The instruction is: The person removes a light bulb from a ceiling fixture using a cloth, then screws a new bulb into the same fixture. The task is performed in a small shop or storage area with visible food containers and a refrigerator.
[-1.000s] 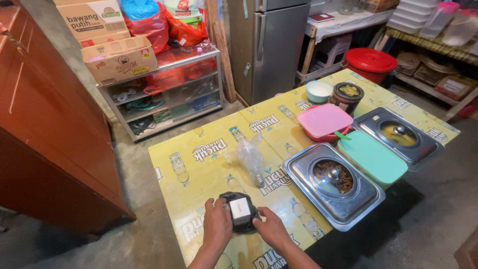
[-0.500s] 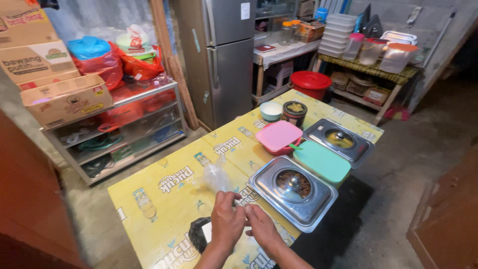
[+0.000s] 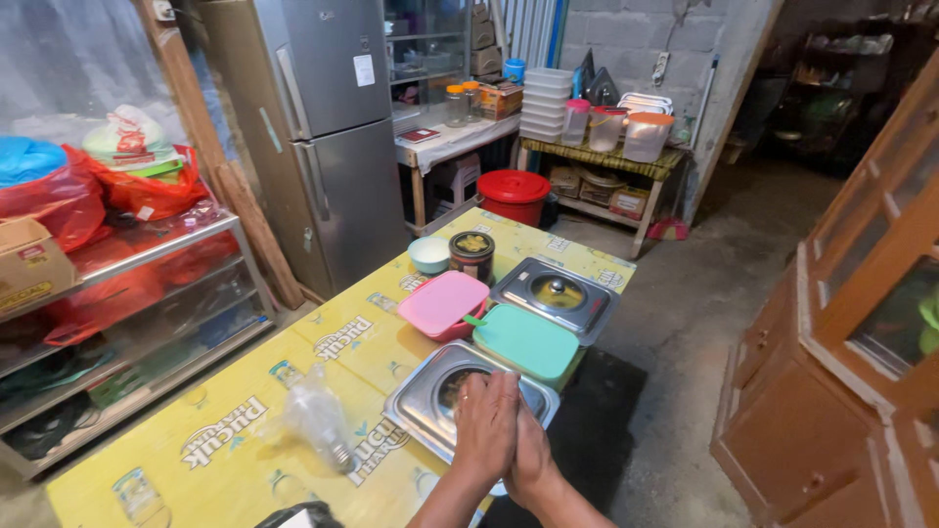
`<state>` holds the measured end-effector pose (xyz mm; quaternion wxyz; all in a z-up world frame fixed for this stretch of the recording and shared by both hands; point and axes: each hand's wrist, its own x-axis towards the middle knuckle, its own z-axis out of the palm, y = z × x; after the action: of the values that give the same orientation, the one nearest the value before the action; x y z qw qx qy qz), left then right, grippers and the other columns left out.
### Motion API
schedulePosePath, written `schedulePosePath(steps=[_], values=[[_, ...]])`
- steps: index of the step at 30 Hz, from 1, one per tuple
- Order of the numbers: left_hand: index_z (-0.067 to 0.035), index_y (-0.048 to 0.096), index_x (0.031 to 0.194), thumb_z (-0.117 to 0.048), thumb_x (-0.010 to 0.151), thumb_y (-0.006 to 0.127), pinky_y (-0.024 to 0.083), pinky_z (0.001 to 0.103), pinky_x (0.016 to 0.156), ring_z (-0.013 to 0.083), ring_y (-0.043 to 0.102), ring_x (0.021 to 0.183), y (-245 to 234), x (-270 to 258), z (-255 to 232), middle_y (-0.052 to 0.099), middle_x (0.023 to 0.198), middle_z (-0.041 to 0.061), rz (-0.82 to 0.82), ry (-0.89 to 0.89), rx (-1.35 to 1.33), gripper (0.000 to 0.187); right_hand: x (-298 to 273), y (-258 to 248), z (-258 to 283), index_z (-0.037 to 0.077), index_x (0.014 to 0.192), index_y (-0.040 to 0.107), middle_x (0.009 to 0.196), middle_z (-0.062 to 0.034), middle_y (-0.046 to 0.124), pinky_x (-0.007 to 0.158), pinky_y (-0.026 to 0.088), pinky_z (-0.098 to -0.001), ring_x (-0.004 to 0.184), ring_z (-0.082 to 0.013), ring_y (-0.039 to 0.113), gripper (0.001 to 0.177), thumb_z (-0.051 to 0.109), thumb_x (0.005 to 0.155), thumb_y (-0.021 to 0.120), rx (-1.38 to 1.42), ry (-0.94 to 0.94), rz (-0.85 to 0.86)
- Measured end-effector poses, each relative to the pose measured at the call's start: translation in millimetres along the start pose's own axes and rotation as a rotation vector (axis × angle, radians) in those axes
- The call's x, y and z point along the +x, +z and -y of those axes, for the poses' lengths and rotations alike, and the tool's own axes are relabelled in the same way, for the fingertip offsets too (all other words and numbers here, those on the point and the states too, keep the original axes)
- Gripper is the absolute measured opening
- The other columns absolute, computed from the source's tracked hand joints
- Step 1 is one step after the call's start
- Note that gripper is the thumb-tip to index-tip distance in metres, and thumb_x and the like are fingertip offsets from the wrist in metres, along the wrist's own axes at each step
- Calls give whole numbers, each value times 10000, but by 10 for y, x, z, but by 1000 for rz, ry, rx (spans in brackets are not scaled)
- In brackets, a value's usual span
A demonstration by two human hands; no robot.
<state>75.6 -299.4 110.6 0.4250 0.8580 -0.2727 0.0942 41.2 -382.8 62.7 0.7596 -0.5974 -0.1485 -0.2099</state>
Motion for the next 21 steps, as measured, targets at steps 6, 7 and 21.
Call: schedulePosePath(steps=[6,7,21], values=[[-176,521,1431,-486,1048,218,143,669,1130,381,221,1508,682,433,-437,384,1535,158,91,42,47,578,263,-854,312,100,1371,564,1308,-97,668,977,509,-388,1192,-228,628,488,402,1010,435,450,483,-298],[-177,505,1443,-499,1042,219,141,670,1137,374,213,1517,805,492,-504,377,1550,154,112,34,49,588,261,-1033,314,95,1355,577,1274,-87,684,952,527,-369,1154,-212,649,473,388,1010,438,420,457,-287],[-77,465,1437,-155,923,568,243,638,1135,362,358,1458,1948,1133,-824,448,1522,167,109,143,199,530,599,-2803,366,67,896,642,740,-153,691,659,542,-392,663,-271,658,231,187,763,789,-912,396,-512]])
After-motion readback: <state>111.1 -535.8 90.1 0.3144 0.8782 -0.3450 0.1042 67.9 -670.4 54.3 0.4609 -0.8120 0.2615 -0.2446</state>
